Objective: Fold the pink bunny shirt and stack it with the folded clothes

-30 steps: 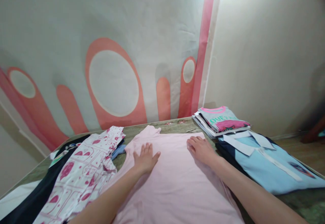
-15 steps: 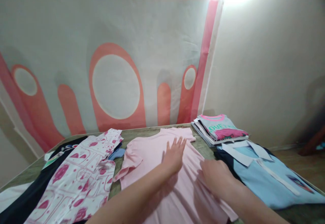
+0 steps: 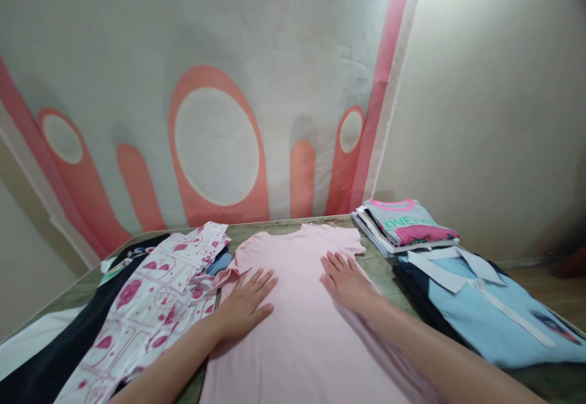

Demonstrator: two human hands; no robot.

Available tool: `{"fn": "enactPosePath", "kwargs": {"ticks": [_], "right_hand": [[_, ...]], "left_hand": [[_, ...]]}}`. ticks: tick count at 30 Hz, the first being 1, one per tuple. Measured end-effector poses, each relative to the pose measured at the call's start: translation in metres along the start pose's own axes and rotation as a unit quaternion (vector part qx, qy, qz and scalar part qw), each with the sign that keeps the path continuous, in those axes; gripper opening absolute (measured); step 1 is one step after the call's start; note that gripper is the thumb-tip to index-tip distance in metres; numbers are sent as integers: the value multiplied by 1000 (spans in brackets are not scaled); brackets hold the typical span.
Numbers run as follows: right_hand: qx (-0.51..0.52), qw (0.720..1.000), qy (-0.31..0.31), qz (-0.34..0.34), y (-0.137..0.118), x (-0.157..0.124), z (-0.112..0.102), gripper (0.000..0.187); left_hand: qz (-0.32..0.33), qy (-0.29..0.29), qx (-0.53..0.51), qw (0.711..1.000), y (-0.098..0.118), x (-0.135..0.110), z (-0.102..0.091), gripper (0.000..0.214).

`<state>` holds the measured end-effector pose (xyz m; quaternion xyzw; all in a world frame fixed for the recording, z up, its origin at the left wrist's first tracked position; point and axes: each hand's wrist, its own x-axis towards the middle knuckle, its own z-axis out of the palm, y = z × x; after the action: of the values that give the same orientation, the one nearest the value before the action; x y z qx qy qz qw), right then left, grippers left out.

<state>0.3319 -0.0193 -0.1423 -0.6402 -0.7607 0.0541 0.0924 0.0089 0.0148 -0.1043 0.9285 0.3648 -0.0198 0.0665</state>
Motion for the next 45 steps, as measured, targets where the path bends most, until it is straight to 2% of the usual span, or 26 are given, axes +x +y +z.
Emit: {"fn": "enactPosePath", "kwargs": {"ticks": [3,6,8,10,12,14,17,19,22,28,32,36,39,42,45], "right_hand": [[-10,1000,-5,-7,-9,-34,-4,64],[-4,999,-9,-52,-13,-44,-19,50],[3,998,23,-64,-10,-28,-28,37],[8,997,61,-56,-3,0,-30,37],[12,998,49,-48,7,32,-24,39],[1,999,35,-10,21,59,-15,43],[-15,998,47,40,42,86,-5,43],[-22,996,61,61,50,94,-1,44],[-32,993,76,86,46,101,5,46],[-32,997,58,45,28,111,16,47],[-41,994,48,93,30,122,13,51],[-52,986,67,143,15,131,18,49],[-51,988,85,122,4,134,26,49],[-46,990,86,103,8,135,32,54],[-40,989,86,114,23,137,34,61]], "left_hand": [[25,-28,-21,999,6,-16,6,68],[0,-14,-27,1000,7,-16,13,65],[-44,12,-19,999,2,2,16,63],[-61,32,-12,998,-9,31,18,62],[-73,47,-10,996,-24,63,19,58],[-110,67,-4,992,-41,90,18,55],[-173,109,8,979,-63,111,17,55],[-199,141,16,970,-70,114,18,55],[-195,156,26,968,-73,111,22,53],[-170,122,37,977,-82,112,25,55],[-191,98,44,976,-93,122,20,53],[-248,111,54,961,-82,145,24,49],[-277,138,61,949,-67,159,33,56],[-272,146,61,949,-65,157,40,66],[-258,140,58,954,-79,146,39,67]]}}
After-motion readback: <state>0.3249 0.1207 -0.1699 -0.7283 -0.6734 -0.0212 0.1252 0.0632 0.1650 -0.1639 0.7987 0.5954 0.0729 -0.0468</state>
